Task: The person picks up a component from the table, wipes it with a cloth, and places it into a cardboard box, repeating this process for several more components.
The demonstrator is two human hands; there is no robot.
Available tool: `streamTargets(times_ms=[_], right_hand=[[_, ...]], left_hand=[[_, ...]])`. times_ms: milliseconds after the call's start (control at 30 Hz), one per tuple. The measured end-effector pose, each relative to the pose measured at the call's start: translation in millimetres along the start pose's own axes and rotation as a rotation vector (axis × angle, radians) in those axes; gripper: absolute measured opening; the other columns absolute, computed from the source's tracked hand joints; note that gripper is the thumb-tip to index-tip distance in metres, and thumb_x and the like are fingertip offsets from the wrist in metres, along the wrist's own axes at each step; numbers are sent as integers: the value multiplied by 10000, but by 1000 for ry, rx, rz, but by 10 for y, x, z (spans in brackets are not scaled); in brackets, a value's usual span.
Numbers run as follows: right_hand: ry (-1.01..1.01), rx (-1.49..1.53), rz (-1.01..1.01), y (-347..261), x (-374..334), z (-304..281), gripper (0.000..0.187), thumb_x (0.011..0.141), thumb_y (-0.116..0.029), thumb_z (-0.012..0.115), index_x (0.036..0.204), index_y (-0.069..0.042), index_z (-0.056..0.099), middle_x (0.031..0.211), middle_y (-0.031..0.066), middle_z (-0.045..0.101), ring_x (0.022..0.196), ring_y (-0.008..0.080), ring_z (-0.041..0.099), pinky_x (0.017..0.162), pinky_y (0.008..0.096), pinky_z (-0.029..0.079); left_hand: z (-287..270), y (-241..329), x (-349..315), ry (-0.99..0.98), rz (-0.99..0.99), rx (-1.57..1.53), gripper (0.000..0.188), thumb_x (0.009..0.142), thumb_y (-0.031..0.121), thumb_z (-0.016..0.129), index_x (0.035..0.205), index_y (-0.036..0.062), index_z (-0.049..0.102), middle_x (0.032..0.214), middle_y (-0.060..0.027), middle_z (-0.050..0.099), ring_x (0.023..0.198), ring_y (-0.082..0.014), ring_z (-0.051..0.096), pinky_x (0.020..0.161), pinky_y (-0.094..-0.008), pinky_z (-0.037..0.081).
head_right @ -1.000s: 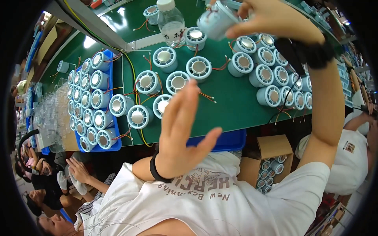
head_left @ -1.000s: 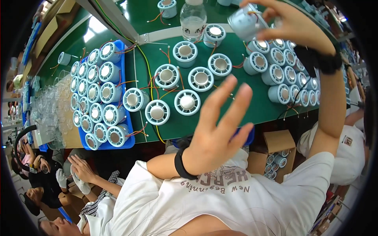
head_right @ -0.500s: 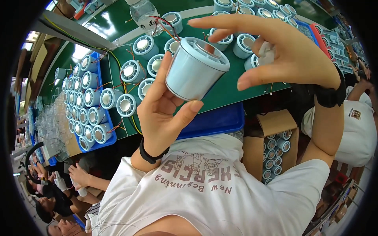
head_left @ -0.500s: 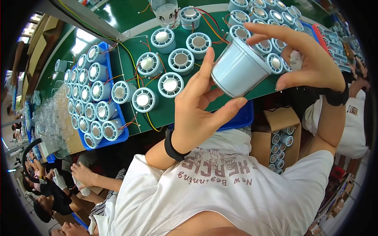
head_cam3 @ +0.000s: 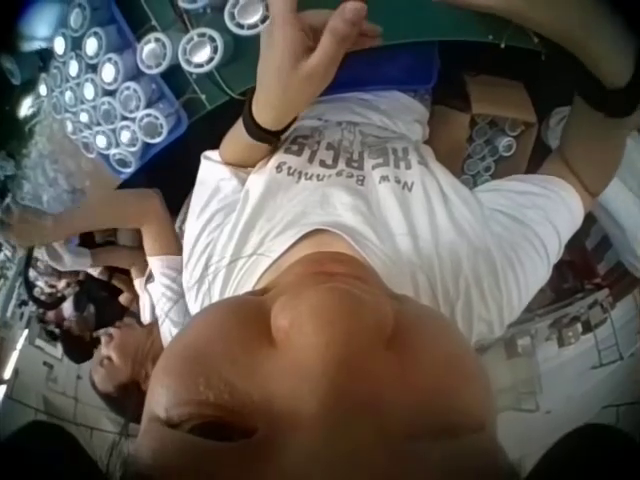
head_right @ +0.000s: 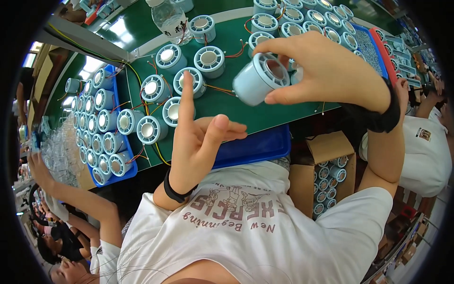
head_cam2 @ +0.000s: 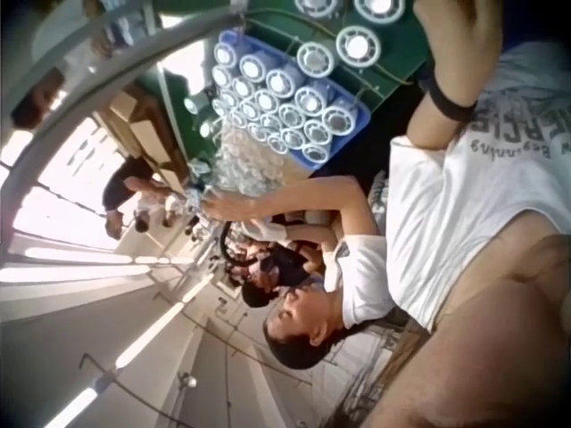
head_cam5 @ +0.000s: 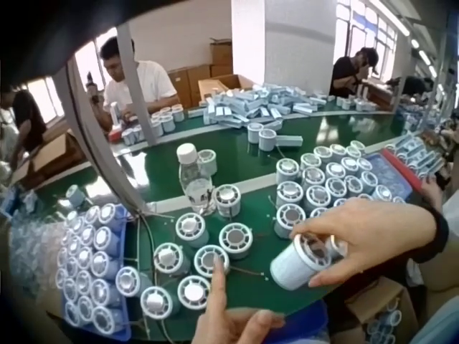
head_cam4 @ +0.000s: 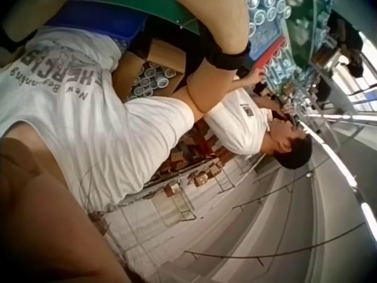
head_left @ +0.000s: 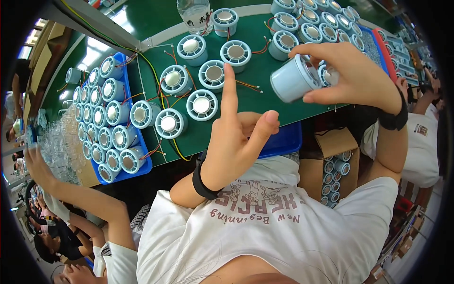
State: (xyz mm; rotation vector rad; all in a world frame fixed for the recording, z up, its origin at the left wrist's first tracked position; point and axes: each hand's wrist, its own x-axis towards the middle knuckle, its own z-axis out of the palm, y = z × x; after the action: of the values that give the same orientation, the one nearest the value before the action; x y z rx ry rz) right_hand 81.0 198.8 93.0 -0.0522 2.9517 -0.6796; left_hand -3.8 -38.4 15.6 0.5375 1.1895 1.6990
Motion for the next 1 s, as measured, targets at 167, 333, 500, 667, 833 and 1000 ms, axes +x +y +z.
streamTargets(times_ms=[167, 333, 500, 667, 833, 1000], right_hand=[[150, -215, 227, 286, 34, 462, 518, 699, -248, 787, 1104, 5, 586, 859, 183, 667, 785, 343, 650, 678, 380, 510], [159, -211, 366, 275, 118, 699, 529, 743, -332, 772, 1038, 57, 568, 799, 210, 659, 747, 375, 649, 660, 405, 511], [223, -228, 398, 208, 380, 392, 565, 772, -373, 757, 1095, 39, 545, 773, 193, 665, 724, 367, 654, 649, 389, 517], [322, -352, 15, 971, 1435, -346, 489, 768, -219, 763, 1200, -103, 567, 940, 176, 688, 860, 337, 676, 712, 370, 536], [-135, -485, 145, 806, 2424, -490, 675, 769, -221, 745, 1365, -55, 474, 1153, 206, 632, 1029, 335, 621, 850, 396, 507], [23, -544, -16, 1570, 2721, -228, 684, 597, -17, 799, 1233, -149, 589, 1090, 152, 670, 977, 338, 651, 827, 400, 536]], left_hand=[[-18, -30, -44, -72, 145, 374, 801, 993, 108, 486, 1494, 35, -134, 807, -159, 688, 741, -216, 694, 728, -305, 565], [-48, -52, -18, -126, 249, 385, 812, 983, 78, 487, 1490, 19, -144, 789, -141, 700, 742, -202, 698, 720, -290, 556], [-109, -44, 39, -106, 288, 426, 789, 968, 66, 511, 1499, -14, -67, 799, -120, 712, 748, -178, 697, 726, -277, 546], [-71, -68, 105, -176, 400, 460, 665, 926, 40, 565, 1464, -44, 183, 795, -99, 718, 711, -169, 695, 683, -261, 537], [-73, -41, 83, -183, 473, 491, 557, 895, 19, 597, 1409, -20, 389, 776, -73, 716, 672, -187, 694, 689, -257, 534], [-95, -18, 33, -283, 334, 543, 520, 842, -15, 639, 1338, -8, 484, 1093, -155, 662, 785, -252, 690, 699, -324, 551]])
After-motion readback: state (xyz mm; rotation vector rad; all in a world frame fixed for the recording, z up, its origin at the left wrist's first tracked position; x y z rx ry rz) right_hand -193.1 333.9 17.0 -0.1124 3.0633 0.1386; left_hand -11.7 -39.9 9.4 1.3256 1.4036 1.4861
